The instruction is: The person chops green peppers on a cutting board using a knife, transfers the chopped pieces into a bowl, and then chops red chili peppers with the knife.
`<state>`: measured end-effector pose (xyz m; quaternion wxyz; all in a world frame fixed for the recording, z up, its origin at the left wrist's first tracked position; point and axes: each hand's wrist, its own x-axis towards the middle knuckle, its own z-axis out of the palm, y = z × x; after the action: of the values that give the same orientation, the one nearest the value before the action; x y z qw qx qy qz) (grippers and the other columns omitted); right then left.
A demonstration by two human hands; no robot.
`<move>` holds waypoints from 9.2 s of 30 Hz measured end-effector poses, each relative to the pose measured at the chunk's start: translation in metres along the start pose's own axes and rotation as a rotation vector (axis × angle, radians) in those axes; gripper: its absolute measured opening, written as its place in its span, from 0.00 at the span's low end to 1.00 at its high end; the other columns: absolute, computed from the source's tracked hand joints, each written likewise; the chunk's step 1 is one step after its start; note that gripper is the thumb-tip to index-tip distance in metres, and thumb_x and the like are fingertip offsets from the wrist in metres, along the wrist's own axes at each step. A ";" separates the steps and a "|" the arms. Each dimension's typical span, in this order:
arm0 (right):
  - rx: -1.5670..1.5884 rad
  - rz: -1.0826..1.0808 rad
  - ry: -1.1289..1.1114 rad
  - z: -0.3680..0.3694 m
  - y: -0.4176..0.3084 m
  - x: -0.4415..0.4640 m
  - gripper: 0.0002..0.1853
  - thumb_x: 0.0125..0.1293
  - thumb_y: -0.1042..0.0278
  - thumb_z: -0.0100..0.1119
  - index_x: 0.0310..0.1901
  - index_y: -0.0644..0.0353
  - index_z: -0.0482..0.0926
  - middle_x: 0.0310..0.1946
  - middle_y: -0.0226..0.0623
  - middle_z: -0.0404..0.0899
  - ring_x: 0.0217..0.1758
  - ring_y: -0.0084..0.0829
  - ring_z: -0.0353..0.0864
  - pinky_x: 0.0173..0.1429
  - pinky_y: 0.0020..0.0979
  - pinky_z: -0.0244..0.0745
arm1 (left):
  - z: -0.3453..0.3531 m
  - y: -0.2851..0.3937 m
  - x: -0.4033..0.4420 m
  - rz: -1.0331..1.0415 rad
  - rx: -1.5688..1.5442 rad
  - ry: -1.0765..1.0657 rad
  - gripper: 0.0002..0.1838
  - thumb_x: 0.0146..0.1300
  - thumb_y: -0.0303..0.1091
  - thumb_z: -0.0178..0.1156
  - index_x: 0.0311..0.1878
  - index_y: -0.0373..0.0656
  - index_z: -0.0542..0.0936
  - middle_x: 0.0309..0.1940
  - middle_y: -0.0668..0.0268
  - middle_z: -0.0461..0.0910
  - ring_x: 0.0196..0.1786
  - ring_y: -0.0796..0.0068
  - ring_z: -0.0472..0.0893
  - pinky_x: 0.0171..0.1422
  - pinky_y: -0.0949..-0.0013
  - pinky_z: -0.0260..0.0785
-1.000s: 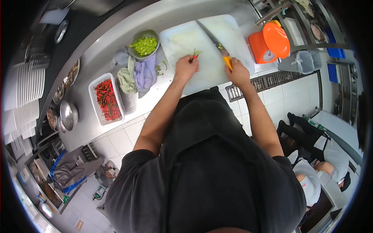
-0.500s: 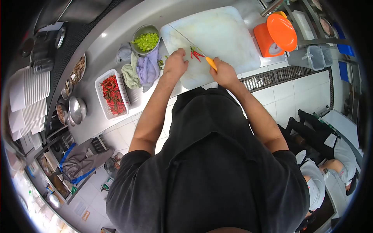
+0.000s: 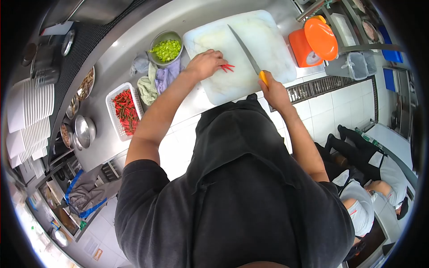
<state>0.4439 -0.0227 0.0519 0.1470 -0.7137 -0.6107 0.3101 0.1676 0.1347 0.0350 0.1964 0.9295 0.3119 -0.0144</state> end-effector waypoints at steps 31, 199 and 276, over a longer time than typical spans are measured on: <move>-0.348 -0.048 -0.141 0.010 -0.056 0.013 0.18 0.80 0.56 0.52 0.53 0.65 0.67 0.29 0.53 0.85 0.34 0.56 0.88 0.39 0.52 0.84 | 0.035 0.046 0.010 -0.385 -0.263 0.334 0.07 0.65 0.36 0.69 0.43 0.46 0.87 0.39 0.61 0.83 0.43 0.52 0.84 0.50 0.53 0.78; 0.014 -0.057 -0.073 0.032 -0.064 0.037 0.18 0.77 0.55 0.58 0.52 0.65 0.73 0.33 0.62 0.83 0.38 0.67 0.81 0.43 0.51 0.76 | 0.053 0.013 -0.113 -0.672 -0.279 0.740 0.11 0.63 0.27 0.62 0.49 0.46 0.84 0.48 0.59 0.83 0.49 0.52 0.85 0.53 0.52 0.79; -0.029 0.060 -0.160 0.029 -0.004 0.061 0.20 0.79 0.52 0.57 0.54 0.64 0.75 0.39 0.63 0.84 0.44 0.65 0.85 0.45 0.52 0.78 | 0.009 -0.078 -0.430 -1.480 -1.207 1.748 0.12 0.60 0.32 0.75 0.43 0.36 0.88 0.26 0.71 0.80 0.25 0.82 0.73 0.30 0.74 0.63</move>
<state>0.4263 0.0316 0.0163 0.0779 -0.7067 -0.6031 0.3616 -0.2232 -0.0589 0.0637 0.2600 0.0032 0.7303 0.6317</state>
